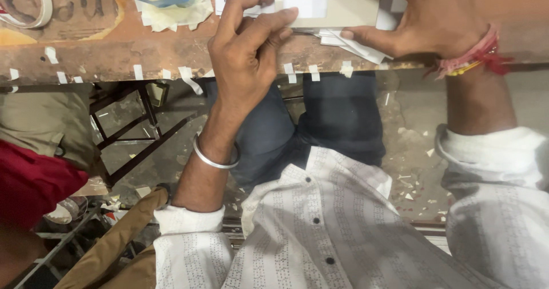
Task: The person assembles small photo frames by hand, applying adhesive tape to the edges of frame pieces and pressing them together. The person handles frame parts and tape repeatedly, stacking completed units on the table.
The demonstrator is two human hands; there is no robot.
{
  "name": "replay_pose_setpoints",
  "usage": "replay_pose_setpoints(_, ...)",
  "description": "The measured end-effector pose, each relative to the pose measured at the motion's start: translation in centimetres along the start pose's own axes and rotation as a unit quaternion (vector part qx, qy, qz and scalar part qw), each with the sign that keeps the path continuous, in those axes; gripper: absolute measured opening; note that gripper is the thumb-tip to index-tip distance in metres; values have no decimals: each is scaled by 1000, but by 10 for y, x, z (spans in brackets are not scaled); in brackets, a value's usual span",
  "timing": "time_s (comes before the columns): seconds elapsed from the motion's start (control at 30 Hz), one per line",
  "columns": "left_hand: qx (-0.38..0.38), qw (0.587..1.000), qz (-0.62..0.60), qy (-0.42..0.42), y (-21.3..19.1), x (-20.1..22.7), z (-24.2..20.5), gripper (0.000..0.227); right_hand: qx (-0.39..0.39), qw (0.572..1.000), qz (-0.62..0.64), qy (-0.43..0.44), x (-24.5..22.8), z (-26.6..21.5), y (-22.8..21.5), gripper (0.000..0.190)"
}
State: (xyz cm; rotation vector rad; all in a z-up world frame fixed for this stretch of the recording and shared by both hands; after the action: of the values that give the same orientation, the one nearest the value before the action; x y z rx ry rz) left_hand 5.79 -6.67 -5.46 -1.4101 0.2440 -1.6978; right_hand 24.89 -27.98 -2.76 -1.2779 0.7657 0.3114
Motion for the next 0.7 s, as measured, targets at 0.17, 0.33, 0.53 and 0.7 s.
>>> replay_pose_setpoints(0.17, 4, 1000, 3, 4, -1, 4, 0, 23, 24, 998, 61, -15, -5, 0, -1, 52)
replay_pose_setpoints(0.33, 37, 999, -2, -6, -7, 6, 4, 19, 59, 996, -17, -60, -35, 14, -2, 49)
replay_pose_setpoints(0.53, 60, 998, 15, -11, 0, -2, -7, 18, 98, 992, 42, -73, -37, 11, 9, 46)
replay_pose_setpoints(0.7, 133, 988, -20, -70, -17, 1, -13, 19, 117, 988, 34, -97, -39, 14, 4, 51)
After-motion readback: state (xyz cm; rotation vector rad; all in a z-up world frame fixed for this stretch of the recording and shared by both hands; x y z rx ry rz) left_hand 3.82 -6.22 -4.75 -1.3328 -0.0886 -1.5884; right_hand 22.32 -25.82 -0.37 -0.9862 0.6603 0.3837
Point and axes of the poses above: each hand's wrist, its own z-axis towards the middle knuckle, its own y-axis out of the palm, x = y × z, the point moved 1 cm from there along z, towards the middle knuckle, and after that the axes turned 14 degrees about z, right-handed, at the moved point
